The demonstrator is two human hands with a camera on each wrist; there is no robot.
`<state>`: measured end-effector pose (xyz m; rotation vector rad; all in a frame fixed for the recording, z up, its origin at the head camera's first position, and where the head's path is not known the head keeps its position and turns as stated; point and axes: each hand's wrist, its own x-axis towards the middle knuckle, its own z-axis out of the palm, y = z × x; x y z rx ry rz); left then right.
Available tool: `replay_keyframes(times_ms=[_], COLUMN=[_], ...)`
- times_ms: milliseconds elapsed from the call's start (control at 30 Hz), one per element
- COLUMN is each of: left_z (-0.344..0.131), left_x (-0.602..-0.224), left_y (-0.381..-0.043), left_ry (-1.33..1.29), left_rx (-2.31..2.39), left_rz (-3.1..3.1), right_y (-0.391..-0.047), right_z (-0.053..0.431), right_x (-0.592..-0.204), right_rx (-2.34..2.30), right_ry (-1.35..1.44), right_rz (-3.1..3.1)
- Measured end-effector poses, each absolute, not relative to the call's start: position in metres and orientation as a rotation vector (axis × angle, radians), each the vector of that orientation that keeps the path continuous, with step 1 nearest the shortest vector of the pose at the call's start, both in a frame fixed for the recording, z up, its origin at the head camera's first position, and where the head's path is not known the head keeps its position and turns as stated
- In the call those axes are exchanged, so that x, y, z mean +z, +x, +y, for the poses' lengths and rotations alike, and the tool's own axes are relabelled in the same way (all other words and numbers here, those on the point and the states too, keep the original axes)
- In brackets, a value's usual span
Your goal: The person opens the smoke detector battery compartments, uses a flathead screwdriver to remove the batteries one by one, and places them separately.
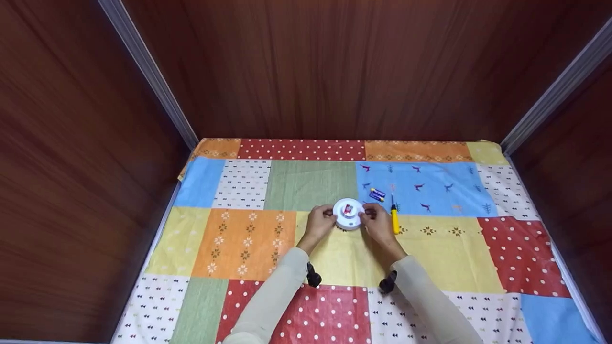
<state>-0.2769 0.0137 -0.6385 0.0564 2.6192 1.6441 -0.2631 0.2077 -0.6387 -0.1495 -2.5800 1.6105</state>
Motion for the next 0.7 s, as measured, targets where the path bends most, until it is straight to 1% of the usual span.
replay_keyframes(times_ms=[300, 500, 700], left_z=[0.014, 0.011, 0.002], left_x=[-0.636, -0.632, -0.623], left_y=[-0.279, -0.282, -0.285], left_ry=[0.042, 0.041, 0.02], left_rx=[1.657, 1.698, 1.717], left_rz=[2.566, 2.487, 2.444], right_y=[-0.265, -0.267, -0.269], right_z=[0.211, 0.214, 0.223], right_x=[-0.637, -0.634, -0.623], right_rx=[1.644, 1.644, 1.626], right_ry=[-0.161, -0.113, -0.09], right_rz=[-2.621, -2.637, -2.646])
